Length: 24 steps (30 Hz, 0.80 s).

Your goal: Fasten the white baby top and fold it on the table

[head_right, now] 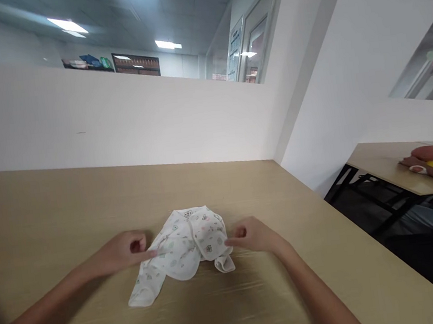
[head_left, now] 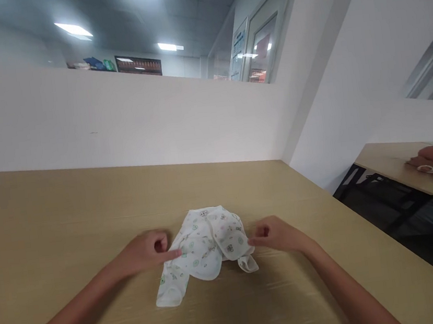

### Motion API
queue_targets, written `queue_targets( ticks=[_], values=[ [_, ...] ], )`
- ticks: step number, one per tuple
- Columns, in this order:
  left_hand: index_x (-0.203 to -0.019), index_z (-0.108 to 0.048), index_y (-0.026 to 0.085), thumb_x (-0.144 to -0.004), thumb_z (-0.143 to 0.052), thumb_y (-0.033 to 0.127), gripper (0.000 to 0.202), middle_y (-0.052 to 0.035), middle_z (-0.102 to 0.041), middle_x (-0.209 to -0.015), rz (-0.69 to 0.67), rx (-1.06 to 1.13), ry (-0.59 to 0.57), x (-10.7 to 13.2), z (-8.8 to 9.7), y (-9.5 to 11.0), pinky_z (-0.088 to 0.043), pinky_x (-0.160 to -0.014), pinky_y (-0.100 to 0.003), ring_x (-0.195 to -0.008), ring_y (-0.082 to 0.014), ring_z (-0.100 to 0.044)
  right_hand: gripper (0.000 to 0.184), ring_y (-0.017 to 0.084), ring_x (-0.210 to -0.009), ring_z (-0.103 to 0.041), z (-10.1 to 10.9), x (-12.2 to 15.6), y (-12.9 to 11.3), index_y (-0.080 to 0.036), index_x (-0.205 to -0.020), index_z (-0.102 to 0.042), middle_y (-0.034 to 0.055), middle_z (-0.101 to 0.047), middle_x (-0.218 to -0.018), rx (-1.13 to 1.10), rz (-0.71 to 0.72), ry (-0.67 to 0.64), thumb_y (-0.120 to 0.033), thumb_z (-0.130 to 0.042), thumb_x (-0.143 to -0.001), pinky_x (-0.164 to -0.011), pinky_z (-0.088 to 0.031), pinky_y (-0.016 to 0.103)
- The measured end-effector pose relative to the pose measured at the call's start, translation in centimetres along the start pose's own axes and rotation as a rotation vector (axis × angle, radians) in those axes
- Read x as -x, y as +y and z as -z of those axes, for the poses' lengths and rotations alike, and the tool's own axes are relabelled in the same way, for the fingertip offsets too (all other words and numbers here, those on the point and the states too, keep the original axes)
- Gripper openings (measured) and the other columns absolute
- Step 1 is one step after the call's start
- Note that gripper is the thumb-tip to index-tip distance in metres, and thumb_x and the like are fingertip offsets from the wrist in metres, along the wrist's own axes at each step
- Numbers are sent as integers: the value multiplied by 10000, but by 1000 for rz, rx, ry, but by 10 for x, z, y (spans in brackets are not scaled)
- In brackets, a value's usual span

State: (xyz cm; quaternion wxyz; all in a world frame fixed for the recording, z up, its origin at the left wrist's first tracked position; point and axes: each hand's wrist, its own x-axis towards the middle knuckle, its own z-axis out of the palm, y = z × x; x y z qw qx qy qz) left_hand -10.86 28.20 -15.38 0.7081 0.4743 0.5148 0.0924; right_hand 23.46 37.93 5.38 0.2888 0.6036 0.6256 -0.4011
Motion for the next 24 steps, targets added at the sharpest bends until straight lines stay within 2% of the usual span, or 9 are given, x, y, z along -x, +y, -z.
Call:
queue_targets(
  ticks=[2,4,6,9,13,16,19,22,24],
  values=[
    [-678,-565,213,-610,-736,871,684,64,-571,-812,-29,-38,33,9,-18,-13,-283,-679,-131,-742,-20,-467,530,88,-629,-339,-17,9,7,-128,-707,-482,-3,-450,-691,-29,-67,-72,-589,-719,-812,-526,-189,251],
    [-669,-569,208,-603,-755,860,682,51,-581,-889,-13,-58,79,14,-32,-23,-314,-762,-128,-847,-45,-497,446,87,-638,-344,-33,12,7,-134,-728,-486,-13,-448,-700,-46,-93,-70,-488,-755,-763,-531,-185,249],
    [-682,-569,214,-625,-806,784,620,51,-578,-912,-9,-46,71,15,-39,-29,-323,-803,-123,-908,-56,-501,330,89,-653,-366,-43,12,5,-140,-751,-522,-21,-467,-715,-44,-83,-62,-370,-757,-723,-546,-202,243],
    [-718,-561,223,-689,-822,644,496,66,-557,-893,-47,22,8,15,-37,-33,-327,-801,-99,-903,-38,-483,189,103,-691,-422,-48,11,5,-142,-789,-586,-15,-519,-751,-90,-43,-69,-266,-709,-717,-581,-249,235],
    [-835,-551,259,-785,-632,697,448,76,-529,-854,1,185,-17,19,-22,-38,-328,-696,-93,-792,-26,-450,164,125,-722,-462,-42,14,17,-137,-786,-565,12,-563,-790,-183,-10,-41,-278,-648,-778,-623,-314,239],
    [-899,-516,289,-844,-491,683,400,84,-529,-849,15,180,86,21,-8,-45,-328,-688,-83,-781,-28,-446,257,131,-722,-467,-32,15,31,-146,-787,-541,18,-560,-795,-198,-20,105,-383,-634,-821,-643,-353,253],
    [-903,-492,294,-884,-391,573,298,82,-545,-828,21,21,286,18,7,-57,-335,-719,-103,-768,-39,-461,297,155,-744,-508,-17,13,50,-156,-856,-570,31,-582,-815,-185,-16,346,-452,-578,-841,-672,-397,278],
    [-905,-476,285,-867,-380,443,189,70,-550,-849,48,-111,486,12,21,-72,-333,-749,-152,-769,-47,-463,354,175,-752,-530,-2,9,72,-159,-880,-561,48,-585,-822,-155,-44,590,-508,-529,-832,-677,-422,300],
    [-887,-466,264,-845,-377,374,148,51,-554,-908,22,-184,582,8,28,-81,-353,-822,-183,-852,-57,-487,367,180,-751,-542,4,7,85,-158,-892,-573,58,-605,-849,-125,-68,709,-514,-517,-823,-690,-434,312]
  ],
)
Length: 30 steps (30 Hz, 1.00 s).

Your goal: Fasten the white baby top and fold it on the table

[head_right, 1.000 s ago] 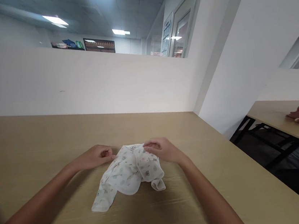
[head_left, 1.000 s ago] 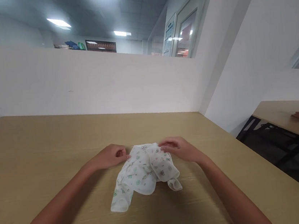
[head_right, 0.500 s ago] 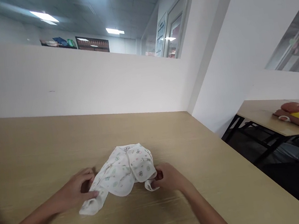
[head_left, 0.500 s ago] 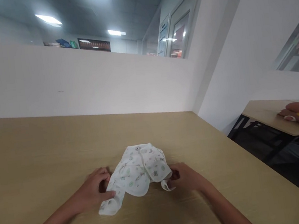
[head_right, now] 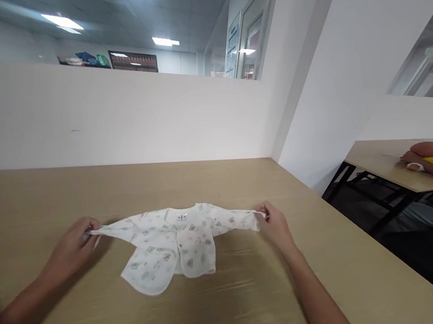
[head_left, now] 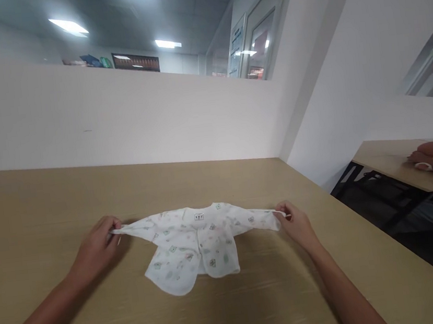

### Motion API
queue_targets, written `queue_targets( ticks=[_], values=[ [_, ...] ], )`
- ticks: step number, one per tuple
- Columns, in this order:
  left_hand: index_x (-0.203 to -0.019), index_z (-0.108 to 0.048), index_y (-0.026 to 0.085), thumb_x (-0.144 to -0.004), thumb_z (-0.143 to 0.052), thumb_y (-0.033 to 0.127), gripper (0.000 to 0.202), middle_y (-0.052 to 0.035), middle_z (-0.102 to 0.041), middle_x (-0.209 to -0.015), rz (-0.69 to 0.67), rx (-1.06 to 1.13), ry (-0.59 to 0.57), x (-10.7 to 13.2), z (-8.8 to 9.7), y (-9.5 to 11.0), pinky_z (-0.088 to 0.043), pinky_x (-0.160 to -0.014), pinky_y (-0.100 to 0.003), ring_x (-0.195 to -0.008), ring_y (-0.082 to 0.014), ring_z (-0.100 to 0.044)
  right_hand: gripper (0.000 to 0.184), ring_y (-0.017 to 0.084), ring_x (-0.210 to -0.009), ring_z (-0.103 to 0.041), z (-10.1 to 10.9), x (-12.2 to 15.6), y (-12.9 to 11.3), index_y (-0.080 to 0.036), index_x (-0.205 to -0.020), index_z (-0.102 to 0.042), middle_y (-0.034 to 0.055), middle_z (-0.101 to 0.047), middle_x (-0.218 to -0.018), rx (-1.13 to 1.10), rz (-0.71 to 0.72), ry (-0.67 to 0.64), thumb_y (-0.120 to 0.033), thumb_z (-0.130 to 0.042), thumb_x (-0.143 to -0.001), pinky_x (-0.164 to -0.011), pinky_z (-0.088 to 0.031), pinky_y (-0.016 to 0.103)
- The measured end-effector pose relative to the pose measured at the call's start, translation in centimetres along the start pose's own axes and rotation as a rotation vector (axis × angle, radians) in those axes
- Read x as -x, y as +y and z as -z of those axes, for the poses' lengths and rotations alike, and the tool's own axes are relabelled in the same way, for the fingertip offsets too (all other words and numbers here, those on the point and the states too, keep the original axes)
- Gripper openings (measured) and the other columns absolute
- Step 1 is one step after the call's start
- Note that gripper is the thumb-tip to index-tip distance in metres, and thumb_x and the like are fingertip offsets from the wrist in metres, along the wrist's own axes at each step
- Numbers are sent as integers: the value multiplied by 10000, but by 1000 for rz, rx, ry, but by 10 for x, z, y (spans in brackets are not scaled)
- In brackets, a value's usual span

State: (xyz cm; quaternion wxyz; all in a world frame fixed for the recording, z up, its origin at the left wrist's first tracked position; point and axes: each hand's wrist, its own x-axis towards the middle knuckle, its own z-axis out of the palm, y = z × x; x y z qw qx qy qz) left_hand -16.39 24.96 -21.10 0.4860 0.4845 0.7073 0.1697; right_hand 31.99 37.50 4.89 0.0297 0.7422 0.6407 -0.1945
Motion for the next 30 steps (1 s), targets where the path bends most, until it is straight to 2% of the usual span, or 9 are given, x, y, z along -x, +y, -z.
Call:
queue_targets(
  ticks=[4,8,10,12,16,19,22,27,30],
  values=[
    [-876,-480,246,-828,-351,341,167,8,-576,-1049,-64,-154,59,-10,-2,-16,-428,-1004,-303,-1040,-113,-512,381,182,-750,-558,-3,-8,20,-156,-933,-616,71,-656,-927,41,-32,100,-506,-505,-832,-717,-449,329],
    [-1092,-540,299,-796,-423,395,332,-9,-534,-1330,17,-193,-58,-17,-5,-34,-455,-1210,-529,-1313,-234,-476,440,238,-908,-600,-13,-13,43,-136,-1006,-677,115,-680,-1038,87,17,83,-479,-446,-857,-814,-469,375],
    [-1228,-512,351,-808,-457,456,436,19,-497,-1409,4,-105,-147,-20,-2,-40,-452,-1270,-509,-1381,-225,-455,470,265,-996,-596,-16,-16,50,-119,-1063,-693,139,-672,-1113,117,76,109,-466,-440,-872,-864,-468,401],
    [-1302,-482,409,-823,-503,602,516,61,-491,-1436,-19,32,-181,-20,1,-43,-462,-1279,-396,-1398,-179,-457,473,265,-1005,-595,-18,-16,51,-112,-1106,-692,146,-661,-1141,104,103,128,-456,-456,-883,-853,-478,398],
    [-1244,-566,432,-754,-577,811,619,92,-522,-1428,-18,211,-172,-15,1,-37,-459,-1231,-268,-1362,-130,-507,425,225,-884,-598,-26,-9,33,-134,-1091,-699,120,-662,-1045,15,151,27,-474,-507,-922,-744,-490,352],
    [-1144,-616,490,-829,-480,760,437,130,-560,-1390,-8,114,-187,-11,-2,-30,-363,-1347,-446,-1380,-138,-494,381,208,-867,-599,-34,-1,20,-160,-1039,-706,94,-664,-1010,-5,216,-130,-487,-533,-946,-758,-487,349],
    [-1115,-624,522,-860,-403,726,394,141,-560,-1397,27,-23,-183,-10,-4,-31,-290,-1360,-608,-1422,-176,-444,368,206,-900,-604,-40,0,21,-178,-1017,-717,76,-663,-1021,26,249,-245,-486,-521,-967,-818,-488,367],
    [-1097,-629,490,-853,-466,693,358,133,-573,-1384,73,-93,-148,-11,-1,-45,-324,-1311,-664,-1413,-229,-429,335,241,-1045,-607,-37,-8,45,-185,-1025,-736,79,-671,-1093,75,282,-234,-432,-523,-950,-943,-474,415],
    [-1090,-634,506,-839,-536,698,331,133,-589,-1359,44,-73,-92,-9,4,-32,-334,-1314,-622,-1407,-217,-440,330,256,-1100,-599,-32,-8,43,-180,-1073,-735,86,-677,-1129,69,311,-156,-418,-535,-962,-1002,-458,438]
  ],
)
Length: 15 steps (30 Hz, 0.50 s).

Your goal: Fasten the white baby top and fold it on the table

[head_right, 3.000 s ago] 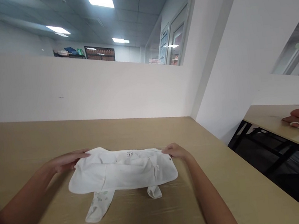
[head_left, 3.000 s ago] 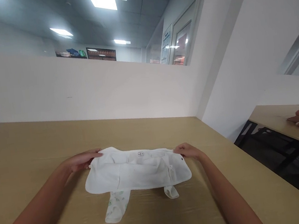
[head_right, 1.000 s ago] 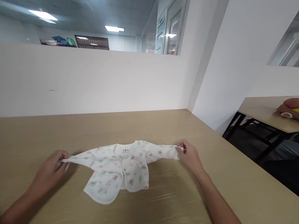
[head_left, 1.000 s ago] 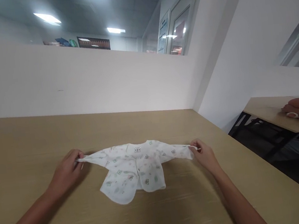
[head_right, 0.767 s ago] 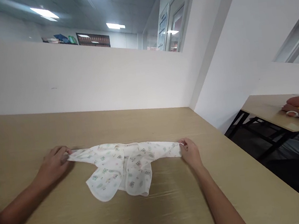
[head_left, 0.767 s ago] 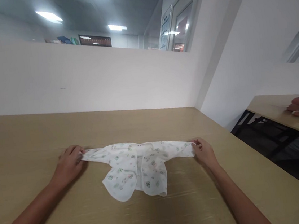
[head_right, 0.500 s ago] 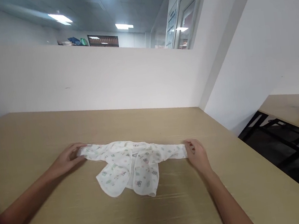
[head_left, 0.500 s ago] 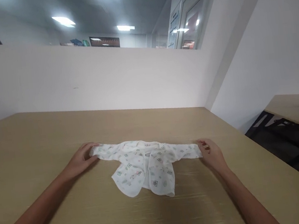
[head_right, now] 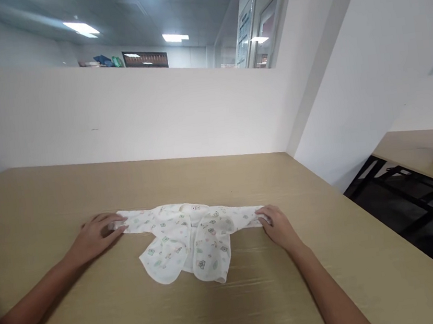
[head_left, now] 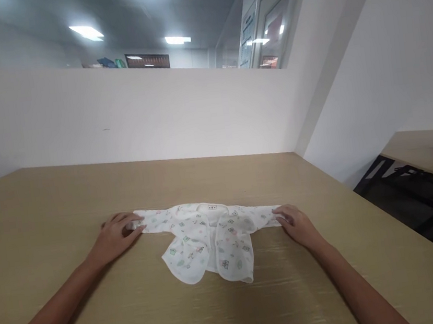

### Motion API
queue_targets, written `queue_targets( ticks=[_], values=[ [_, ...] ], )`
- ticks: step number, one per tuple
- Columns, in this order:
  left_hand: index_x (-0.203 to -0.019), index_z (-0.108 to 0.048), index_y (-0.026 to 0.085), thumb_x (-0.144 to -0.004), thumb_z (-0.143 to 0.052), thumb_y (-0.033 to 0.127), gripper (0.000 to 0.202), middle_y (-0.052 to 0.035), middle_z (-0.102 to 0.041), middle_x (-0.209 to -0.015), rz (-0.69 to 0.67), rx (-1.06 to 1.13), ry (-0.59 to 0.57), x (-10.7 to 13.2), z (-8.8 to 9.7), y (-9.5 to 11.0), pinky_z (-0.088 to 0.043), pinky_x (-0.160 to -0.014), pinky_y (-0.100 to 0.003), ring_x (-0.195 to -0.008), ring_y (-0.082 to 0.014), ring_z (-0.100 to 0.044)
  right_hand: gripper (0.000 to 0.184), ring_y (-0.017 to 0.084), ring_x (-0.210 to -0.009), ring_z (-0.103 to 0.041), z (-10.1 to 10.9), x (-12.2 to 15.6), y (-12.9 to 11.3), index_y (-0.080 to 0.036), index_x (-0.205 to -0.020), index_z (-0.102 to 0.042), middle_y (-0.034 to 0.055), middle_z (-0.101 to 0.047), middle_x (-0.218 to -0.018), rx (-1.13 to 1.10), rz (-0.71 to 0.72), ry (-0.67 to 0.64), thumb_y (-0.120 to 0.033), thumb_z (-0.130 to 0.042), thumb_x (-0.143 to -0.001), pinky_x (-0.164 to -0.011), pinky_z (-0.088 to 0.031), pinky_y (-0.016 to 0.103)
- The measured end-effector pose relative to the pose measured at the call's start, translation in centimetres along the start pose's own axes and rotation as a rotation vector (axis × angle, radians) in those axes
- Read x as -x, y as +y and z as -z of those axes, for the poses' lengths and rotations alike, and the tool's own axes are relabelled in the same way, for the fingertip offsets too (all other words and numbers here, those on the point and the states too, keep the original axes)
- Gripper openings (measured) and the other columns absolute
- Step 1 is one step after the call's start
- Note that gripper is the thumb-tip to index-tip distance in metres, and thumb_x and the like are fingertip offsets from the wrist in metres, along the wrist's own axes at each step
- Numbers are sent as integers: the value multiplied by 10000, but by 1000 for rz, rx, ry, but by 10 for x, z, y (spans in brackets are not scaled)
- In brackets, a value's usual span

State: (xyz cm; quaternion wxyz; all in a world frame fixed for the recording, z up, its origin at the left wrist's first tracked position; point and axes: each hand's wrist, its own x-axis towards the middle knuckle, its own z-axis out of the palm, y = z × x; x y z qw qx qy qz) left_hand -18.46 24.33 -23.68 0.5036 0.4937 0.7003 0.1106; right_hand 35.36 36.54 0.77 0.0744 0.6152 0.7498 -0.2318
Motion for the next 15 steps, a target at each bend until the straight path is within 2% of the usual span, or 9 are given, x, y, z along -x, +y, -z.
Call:
queue_targets(
  ticks=[2,3,5,6,8,10,12,14,15],
  values=[
    [-1109,-634,511,-849,-523,700,341,123,-610,-1332,-47,81,33,3,5,23,-371,-1306,-528,-1362,-177,-486,313,246,-1104,-602,0,-2,-15,-182,-1110,-721,81,-678,-1147,-31,24,83,-401,-537,-983,-1003,-466,425],
    [-1130,-634,508,-868,-476,691,357,117,-616,-1329,-85,144,27,3,7,38,-418,-1271,-446,-1328,-149,-514,305,236,-1090,-608,-2,-4,-26,-184,-1121,-714,77,-679,-1150,-58,36,116,-394,-530,-997,-989,-478,410],
    [-1174,-621,511,-895,-384,675,401,127,-611,-1348,-192,233,-46,2,5,69,-436,-1250,-338,-1312,-104,-532,314,216,-1074,-617,-11,-10,-52,-187,-1145,-700,71,-678,-1169,-117,54,130,-401,-502,-1029,-964,-502,382],
    [-1191,-608,515,-896,-370,678,413,138,-592,-1374,-227,248,-86,-1,0,83,-441,-1256,-315,-1330,-93,-525,338,212,-1106,-613,-17,-13,-64,-186,-1175,-693,70,-671,-1204,-126,69,107,-413,-476,-1046,-988,-500,379],
    [-1271,-531,554,-893,-315,688,456,158,-521,-1461,-289,190,-186,-9,-17,105,-417,-1326,-348,-1415,-94,-468,422,222,-1253,-560,-35,-21,-85,-175,-1299,-658,73,-624,-1339,-74,115,-21,-445,-426,-1071,-1105,-450,399],
    [-1385,-382,578,-878,-285,706,531,163,-398,-1568,-312,121,-250,-21,-39,118,-331,-1424,-448,-1521,-121,-369,536,252,-1400,-457,-55,-29,-95,-115,-1463,-555,104,-510,-1498,45,151,-210,-449,-362,-1090,-1210,-357,442],
    [-1424,-333,552,-861,-284,728,592,139,-355,-1599,-299,95,-280,-32,-60,123,-286,-1442,-560,-1561,-175,-326,587,284,-1464,-386,-72,-38,-95,-36,-1529,-468,153,-411,-1570,168,157,-339,-406,-322,-1097,-1237,-317,480],
    [-1435,-359,502,-854,-281,732,630,91,-362,-1602,-291,78,-270,-39,-73,126,-250,-1432,-645,-1566,-217,-319,569,304,-1484,-354,-82,-44,-92,-9,-1530,-453,174,-373,-1588,258,142,-352,-352,-332,-1092,-1233,-314,508],
    [-1432,-379,487,-858,-276,722,629,77,-369,-1600,-295,71,-247,-39,-75,128,-232,-1428,-668,-1564,-223,-318,549,309,-1488,-343,-84,-45,-92,-12,-1523,-462,174,-369,-1591,278,151,-316,-327,-347,-1088,-1232,-310,516]
  ],
)
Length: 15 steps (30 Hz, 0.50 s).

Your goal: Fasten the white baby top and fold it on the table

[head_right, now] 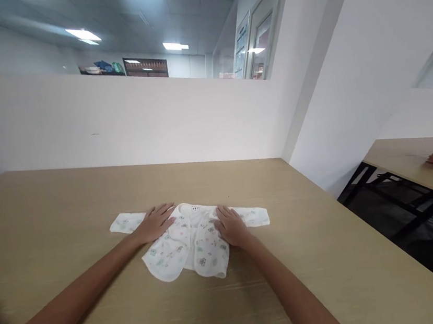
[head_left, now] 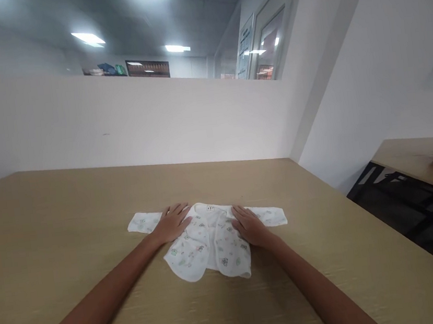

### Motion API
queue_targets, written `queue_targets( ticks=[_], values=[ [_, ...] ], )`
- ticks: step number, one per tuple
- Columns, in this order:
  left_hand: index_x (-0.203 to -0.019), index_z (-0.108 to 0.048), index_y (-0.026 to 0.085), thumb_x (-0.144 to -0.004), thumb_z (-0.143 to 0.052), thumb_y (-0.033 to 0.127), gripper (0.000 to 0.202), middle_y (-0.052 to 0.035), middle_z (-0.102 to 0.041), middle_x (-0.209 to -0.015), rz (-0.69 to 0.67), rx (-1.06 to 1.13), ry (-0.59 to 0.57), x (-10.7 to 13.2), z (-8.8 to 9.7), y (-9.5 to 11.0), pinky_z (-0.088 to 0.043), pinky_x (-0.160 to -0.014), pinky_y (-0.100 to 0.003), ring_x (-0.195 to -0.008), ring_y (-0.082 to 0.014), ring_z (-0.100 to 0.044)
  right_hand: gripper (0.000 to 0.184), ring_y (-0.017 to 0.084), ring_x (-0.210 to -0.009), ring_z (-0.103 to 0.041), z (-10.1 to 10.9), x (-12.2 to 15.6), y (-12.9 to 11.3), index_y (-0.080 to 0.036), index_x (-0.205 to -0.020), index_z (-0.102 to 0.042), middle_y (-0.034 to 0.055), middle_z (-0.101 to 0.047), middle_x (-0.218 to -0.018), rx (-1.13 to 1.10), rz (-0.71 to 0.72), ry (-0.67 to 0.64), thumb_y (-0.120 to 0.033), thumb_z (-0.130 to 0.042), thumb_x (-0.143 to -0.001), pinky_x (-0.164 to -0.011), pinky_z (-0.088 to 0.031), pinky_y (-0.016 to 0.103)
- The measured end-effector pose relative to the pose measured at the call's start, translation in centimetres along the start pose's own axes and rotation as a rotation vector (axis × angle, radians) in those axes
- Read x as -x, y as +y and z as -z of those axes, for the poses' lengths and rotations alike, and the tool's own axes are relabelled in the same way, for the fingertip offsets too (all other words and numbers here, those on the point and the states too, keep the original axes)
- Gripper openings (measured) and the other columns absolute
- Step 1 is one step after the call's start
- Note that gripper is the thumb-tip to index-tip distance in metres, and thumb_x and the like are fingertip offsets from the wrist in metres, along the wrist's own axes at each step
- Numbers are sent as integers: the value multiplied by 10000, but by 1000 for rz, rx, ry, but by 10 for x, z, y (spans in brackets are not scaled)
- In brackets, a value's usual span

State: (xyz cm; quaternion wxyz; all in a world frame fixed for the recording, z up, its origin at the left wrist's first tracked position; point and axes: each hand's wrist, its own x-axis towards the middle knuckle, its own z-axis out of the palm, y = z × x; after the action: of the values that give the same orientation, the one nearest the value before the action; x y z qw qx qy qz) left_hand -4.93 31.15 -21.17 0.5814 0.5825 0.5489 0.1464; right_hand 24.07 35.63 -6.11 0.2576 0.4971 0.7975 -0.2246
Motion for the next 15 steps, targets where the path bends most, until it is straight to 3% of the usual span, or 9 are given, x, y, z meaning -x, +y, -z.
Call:
queue_targets(
  ticks=[3,5,7,9,13,15],
  values=[
    [-1401,-420,498,-888,-268,666,560,84,-409,-1572,-30,-24,106,15,5,10,-228,-1428,-632,-1540,-175,-329,439,283,-1446,-388,8,7,-14,-87,-1444,-547,134,-460,-1537,-52,115,211,-287,-408,-1079,-1215,-320,493],
    [-1357,-462,504,-904,-307,640,498,88,-475,-1508,-55,-23,155,39,11,19,-332,-1394,-516,-1481,-121,-384,280,218,-1280,-516,20,23,-34,-177,-1265,-640,68,-611,-1345,-200,213,313,-295,-480,-1068,-1119,-404,411],
    [-1230,-578,480,-900,-433,630,391,83,-553,-1398,-145,3,114,68,16,26,-456,-1278,-359,-1371,-78,-468,169,172,-1051,-574,31,42,-56,-187,-1033,-647,38,-655,-1095,-345,272,260,-327,-552,-1043,-950,-460,340],
    [-1145,-615,505,-887,-547,601,283,104,-575,-1324,-266,-13,21,95,16,28,-488,-1198,-269,-1312,-46,-489,192,172,-982,-563,37,60,-72,-182,-965,-620,28,-634,-1018,-377,297,163,-371,-647,-986,-868,-443,329],
    [-1169,-585,513,-852,-650,586,332,102,-587,-1271,-411,-115,-52,121,1,22,-501,-1151,-283,-1246,-50,-511,260,204,-1076,-544,29,76,-78,-215,-1093,-635,18,-619,-1133,-350,303,18,-326,-752,-889,-967,-383,371],
    [-1129,-607,469,-903,-599,486,227,98,-623,-1185,-435,-136,-23,120,-9,18,-496,-1111,-261,-1154,-24,-537,117,194,-1049,-539,23,75,-75,-198,-1036,-628,18,-618,-1089,-336,306,-27,-256,-670,-943,-970,-362,375]
  ],
)
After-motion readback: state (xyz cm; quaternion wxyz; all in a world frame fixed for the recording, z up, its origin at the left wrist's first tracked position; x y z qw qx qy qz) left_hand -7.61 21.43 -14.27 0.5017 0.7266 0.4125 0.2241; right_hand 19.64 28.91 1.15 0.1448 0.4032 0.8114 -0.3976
